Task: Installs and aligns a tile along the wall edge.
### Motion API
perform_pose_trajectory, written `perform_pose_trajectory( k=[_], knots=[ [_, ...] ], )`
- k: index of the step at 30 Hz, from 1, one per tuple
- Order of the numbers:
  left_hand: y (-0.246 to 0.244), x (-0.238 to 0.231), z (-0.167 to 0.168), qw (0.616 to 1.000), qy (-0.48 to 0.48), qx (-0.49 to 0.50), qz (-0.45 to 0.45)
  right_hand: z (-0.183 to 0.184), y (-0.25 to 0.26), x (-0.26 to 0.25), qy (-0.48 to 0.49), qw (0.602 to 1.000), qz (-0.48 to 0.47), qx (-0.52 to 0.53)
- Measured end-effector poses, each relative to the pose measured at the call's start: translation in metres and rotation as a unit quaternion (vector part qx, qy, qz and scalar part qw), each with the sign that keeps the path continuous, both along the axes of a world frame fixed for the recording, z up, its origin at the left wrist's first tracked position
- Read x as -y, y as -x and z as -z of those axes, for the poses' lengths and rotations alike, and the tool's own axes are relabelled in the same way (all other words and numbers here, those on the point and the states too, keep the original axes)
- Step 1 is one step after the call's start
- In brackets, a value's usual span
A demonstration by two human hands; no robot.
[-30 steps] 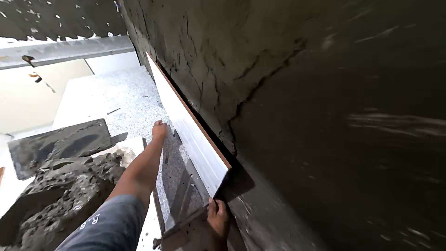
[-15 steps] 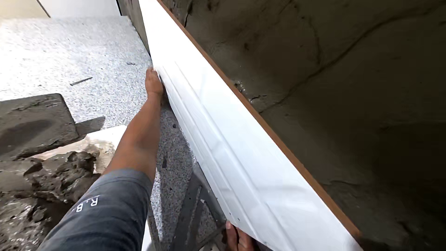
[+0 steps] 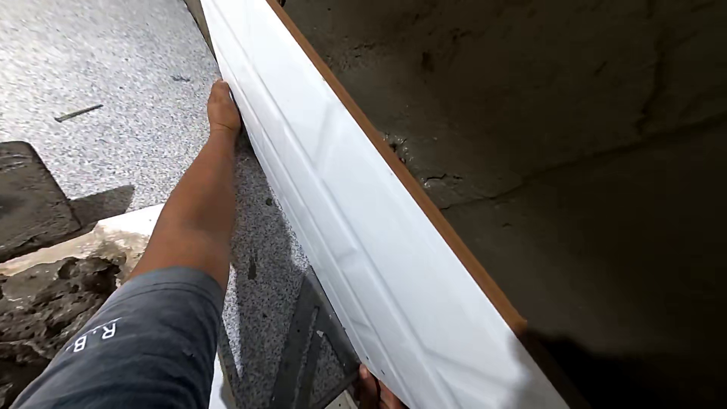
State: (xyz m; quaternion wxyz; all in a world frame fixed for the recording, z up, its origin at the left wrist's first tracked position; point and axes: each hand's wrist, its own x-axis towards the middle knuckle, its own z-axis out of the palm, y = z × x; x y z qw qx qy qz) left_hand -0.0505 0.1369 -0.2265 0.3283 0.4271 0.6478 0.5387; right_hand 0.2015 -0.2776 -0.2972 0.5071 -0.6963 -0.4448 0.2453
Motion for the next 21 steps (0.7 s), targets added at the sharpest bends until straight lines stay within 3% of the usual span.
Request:
perform_pose_trajectory(
  k=[9, 17, 21],
  knots=[
    [-0.0023, -0.001, 0.0021, 0.999, 0.015, 0.011, -0.028, 0.007, -0.0045, 0.0036, 0.06, 0.997, 0.022, 0.033],
    [0.001, -0.0059, 0.0036, 0.999, 0.022, -0.009, -0.026, 0.001, 0.0019, 0.0006, 0.023, 0.999, 0.036, -0.014],
    [0.0005, -0.0059, -0.0005, 0.999, 0.038, -0.022, -0.029, 0.0026, -0.0034, 0.0009, 0.052, 0.998, 0.024, -0.004]
  ],
)
